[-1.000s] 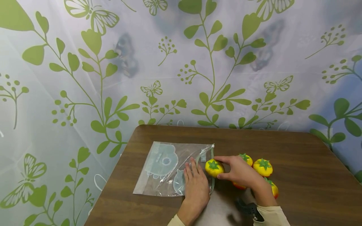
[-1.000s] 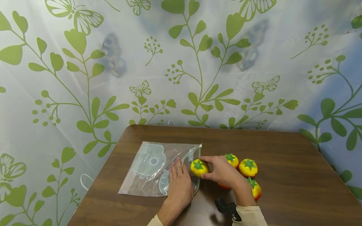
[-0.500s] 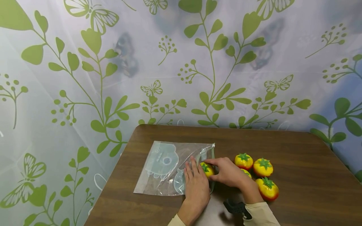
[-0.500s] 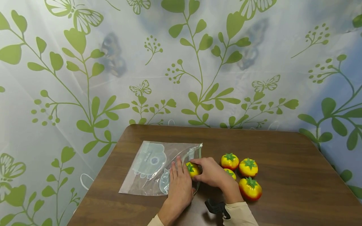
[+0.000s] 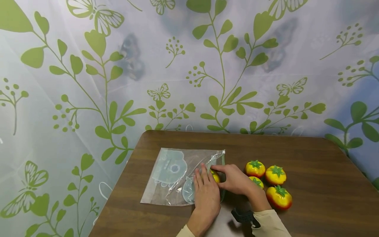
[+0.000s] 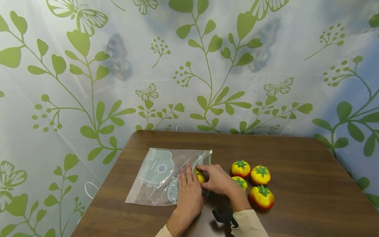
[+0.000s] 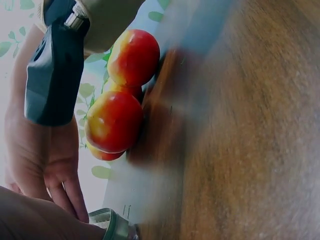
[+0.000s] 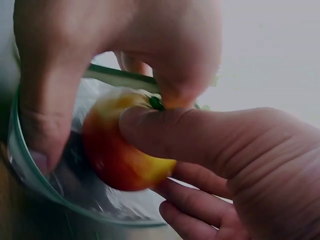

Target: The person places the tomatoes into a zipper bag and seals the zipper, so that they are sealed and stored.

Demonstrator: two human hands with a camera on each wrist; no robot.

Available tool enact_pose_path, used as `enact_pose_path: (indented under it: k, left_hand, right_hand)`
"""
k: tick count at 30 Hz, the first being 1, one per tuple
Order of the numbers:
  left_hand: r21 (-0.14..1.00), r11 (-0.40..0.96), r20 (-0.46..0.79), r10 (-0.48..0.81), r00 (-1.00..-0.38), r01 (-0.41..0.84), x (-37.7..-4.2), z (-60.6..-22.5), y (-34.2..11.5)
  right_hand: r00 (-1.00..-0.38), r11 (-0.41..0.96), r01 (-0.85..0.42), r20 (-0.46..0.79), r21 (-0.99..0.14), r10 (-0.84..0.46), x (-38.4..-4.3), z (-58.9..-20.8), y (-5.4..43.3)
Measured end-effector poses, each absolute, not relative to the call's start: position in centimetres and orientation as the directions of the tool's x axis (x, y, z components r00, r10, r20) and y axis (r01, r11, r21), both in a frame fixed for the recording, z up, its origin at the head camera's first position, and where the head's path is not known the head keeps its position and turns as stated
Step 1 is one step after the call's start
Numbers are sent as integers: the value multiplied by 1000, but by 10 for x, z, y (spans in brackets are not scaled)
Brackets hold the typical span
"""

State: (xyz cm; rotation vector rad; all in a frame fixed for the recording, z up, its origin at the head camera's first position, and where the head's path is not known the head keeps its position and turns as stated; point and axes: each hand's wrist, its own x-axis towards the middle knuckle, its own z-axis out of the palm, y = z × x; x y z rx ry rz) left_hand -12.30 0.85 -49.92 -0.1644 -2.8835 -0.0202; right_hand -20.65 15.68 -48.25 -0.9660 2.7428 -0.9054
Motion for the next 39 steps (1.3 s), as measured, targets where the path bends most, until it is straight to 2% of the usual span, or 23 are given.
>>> enact_pose_path:
  k: [4, 15, 20, 27, 33, 39]
  left_hand:
    - [9, 994, 266, 99, -959, 106, -123, -500, 10]
    - [-30, 995, 309, 98, -946, 94, -124, -503, 12]
    - [-41, 995, 275, 103, -956, 96, -125, -504, 12]
    - [-65, 994, 328, 107, -939, 91, -127, -504, 13]
    - [-107, 992, 373, 107, -922, 72, -126, -504, 13]
    - [-103, 993, 397, 100, -912, 64, -127, -506, 14]
  right_hand:
    - [-811, 637, -520, 95, -570, -577, -204, -481, 163]
    - [-772, 556, -564, 150, -611, -617, -209, -490, 157]
    - [-782, 548, -550, 159, -630, -602, -212, -495, 151]
    - [-788, 511, -541, 190, -668, -586, -218, -503, 143]
    - [-812, 489, -467, 139, -737, -567, -223, -512, 135]
    - [-827, 463, -408, 102, -787, -553, -224, -518, 131]
